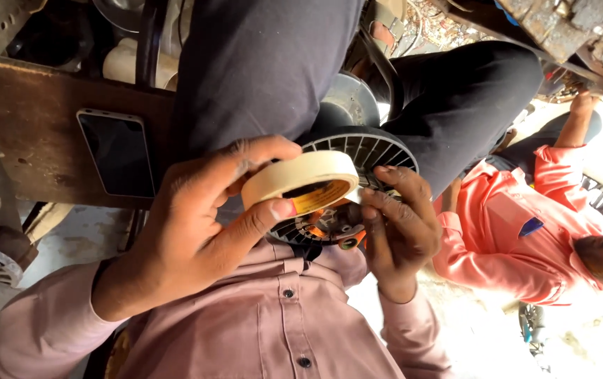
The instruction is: Applying insulation tape to the coils of a fan motor.
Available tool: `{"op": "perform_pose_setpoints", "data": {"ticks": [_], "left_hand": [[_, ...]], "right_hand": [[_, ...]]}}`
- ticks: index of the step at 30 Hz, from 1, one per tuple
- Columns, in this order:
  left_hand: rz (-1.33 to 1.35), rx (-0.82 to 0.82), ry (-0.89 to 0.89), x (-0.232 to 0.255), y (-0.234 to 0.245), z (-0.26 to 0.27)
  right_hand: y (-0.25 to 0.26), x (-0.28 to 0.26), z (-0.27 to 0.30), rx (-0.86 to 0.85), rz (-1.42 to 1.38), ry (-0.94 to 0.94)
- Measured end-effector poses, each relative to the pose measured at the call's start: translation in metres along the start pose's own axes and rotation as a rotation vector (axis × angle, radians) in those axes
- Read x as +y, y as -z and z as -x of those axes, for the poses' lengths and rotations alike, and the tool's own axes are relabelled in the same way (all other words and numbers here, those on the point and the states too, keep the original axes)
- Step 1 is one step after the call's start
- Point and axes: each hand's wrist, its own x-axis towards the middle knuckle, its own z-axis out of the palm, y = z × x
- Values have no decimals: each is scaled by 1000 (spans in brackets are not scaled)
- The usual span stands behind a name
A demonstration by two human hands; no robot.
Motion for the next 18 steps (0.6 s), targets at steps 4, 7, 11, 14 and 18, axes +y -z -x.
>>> {"op": "perform_pose_setpoints", "data": {"ticks": [4, 7, 11, 14, 18], "left_hand": [[-80, 25, -71, 0, 2, 1], [-77, 27, -52, 1, 4, -2], [-72, 26, -40, 9, 5, -11], [-120, 21, -94, 10, 6, -13], [-80, 12, -92, 8, 6, -12]], "right_hand": [[6, 1, -10, -79, 7, 20], [7, -5, -22, -98, 91, 134], [7, -8, -32, -169, 402, 484], [12, -11, -35, -244, 519, 560], [14, -10, -29, -269, 579, 577]]}}
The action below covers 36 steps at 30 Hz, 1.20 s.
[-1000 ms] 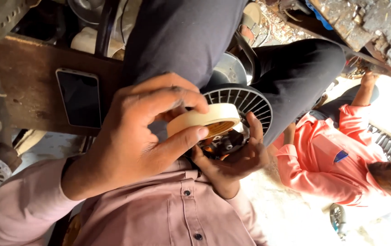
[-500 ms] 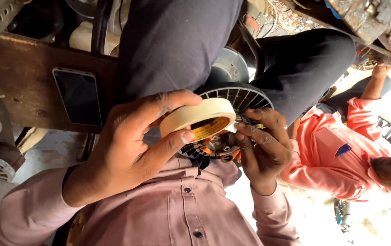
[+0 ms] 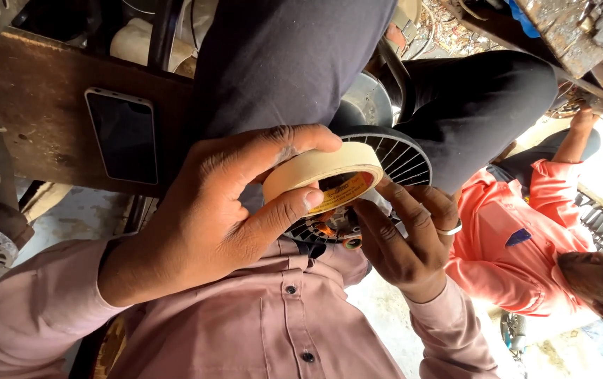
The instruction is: Applying insulation tape to the coils of a fan motor.
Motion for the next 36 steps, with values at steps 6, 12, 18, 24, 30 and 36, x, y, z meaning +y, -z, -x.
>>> {"op": "perform_pose_setpoints", "data": {"ticks": [6, 12, 18, 24, 30, 36], "left_hand": [[20, -22, 58, -1, 1, 4], [-13, 8, -30, 3, 0, 6], [-36, 5, 8, 0, -1, 11], [-74, -12, 45, 3, 5, 12], [-87, -18, 137, 8, 11, 16], [-48, -8, 188, 9, 8, 28]], "right_hand": [[-2, -7, -2, 66, 28, -28], [9, 5, 7, 143, -460, -443], [12, 7, -15, -6, -588, -436], [8, 10, -11, 1, -539, -363], [8, 11, -12, -14, -510, -318], [16, 12, -19, -88, -519, -337]]}}
